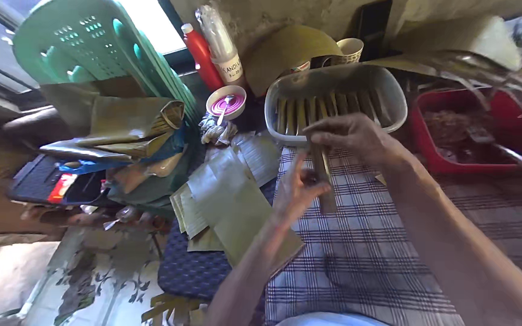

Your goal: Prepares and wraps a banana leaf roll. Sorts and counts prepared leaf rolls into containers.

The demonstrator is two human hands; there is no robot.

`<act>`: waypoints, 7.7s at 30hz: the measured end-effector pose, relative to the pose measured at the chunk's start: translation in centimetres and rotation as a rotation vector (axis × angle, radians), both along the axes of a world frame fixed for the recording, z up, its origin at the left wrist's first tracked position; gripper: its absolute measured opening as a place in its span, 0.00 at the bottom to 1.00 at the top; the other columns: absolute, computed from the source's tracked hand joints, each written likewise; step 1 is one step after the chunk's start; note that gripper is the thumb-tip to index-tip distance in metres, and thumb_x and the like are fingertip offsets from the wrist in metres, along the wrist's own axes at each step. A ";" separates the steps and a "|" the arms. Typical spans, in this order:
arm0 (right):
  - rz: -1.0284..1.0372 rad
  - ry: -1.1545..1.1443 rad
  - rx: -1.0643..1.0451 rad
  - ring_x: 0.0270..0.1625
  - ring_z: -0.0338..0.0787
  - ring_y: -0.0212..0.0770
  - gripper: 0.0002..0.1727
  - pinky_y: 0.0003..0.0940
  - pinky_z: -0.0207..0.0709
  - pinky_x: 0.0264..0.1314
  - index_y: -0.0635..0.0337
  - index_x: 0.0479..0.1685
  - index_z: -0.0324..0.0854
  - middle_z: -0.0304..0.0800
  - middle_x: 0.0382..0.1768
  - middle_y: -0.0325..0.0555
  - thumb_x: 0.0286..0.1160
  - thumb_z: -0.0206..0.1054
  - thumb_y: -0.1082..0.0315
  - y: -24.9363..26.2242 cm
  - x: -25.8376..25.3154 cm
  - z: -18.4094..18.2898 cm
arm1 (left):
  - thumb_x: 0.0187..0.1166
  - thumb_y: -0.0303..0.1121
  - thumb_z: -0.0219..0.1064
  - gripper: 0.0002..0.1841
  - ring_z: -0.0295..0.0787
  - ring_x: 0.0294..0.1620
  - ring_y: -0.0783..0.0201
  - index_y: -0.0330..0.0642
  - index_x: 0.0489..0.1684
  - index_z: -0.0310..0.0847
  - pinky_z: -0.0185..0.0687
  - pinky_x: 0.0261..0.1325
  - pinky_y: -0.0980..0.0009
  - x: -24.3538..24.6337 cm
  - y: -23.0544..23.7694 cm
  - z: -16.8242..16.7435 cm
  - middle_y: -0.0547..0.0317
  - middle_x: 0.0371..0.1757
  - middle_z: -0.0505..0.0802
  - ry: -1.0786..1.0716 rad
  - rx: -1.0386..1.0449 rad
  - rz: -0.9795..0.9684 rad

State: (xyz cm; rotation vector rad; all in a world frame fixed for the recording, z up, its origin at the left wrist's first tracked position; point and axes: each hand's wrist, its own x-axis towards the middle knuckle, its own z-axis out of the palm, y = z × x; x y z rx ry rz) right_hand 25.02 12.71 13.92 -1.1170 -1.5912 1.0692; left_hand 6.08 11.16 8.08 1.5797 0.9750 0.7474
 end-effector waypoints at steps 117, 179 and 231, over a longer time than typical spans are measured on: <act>-0.025 -0.637 -0.186 0.69 0.84 0.64 0.16 0.65 0.69 0.75 0.66 0.56 0.90 0.89 0.60 0.66 0.77 0.74 0.64 24.5 -1.4 -3.6 | 0.81 0.47 0.68 0.20 0.77 0.81 0.48 0.52 0.68 0.89 0.54 0.90 0.42 -3.0 11.8 -4.4 0.46 0.76 0.86 0.655 1.190 0.085; -0.030 0.138 -0.088 0.48 0.95 0.32 0.15 0.25 0.91 0.49 0.64 0.57 0.87 0.96 0.48 0.43 0.91 0.54 0.70 -5.1 2.3 0.6 | 0.91 0.35 0.49 0.21 0.91 0.37 0.68 0.40 0.79 0.63 0.89 0.44 0.72 -1.3 -3.7 -0.3 0.56 0.48 0.92 -0.276 -0.273 -0.364; 0.459 -0.326 -0.082 0.92 0.59 0.36 0.32 0.39 0.50 0.94 0.44 0.86 0.73 0.65 0.90 0.39 0.92 0.45 0.40 -24.1 -9.0 -13.4 | 0.90 0.21 0.39 0.17 0.88 0.71 0.51 0.45 0.59 0.75 0.82 0.72 0.54 -2.5 -4.6 0.6 0.50 0.69 0.90 -0.968 -0.514 0.093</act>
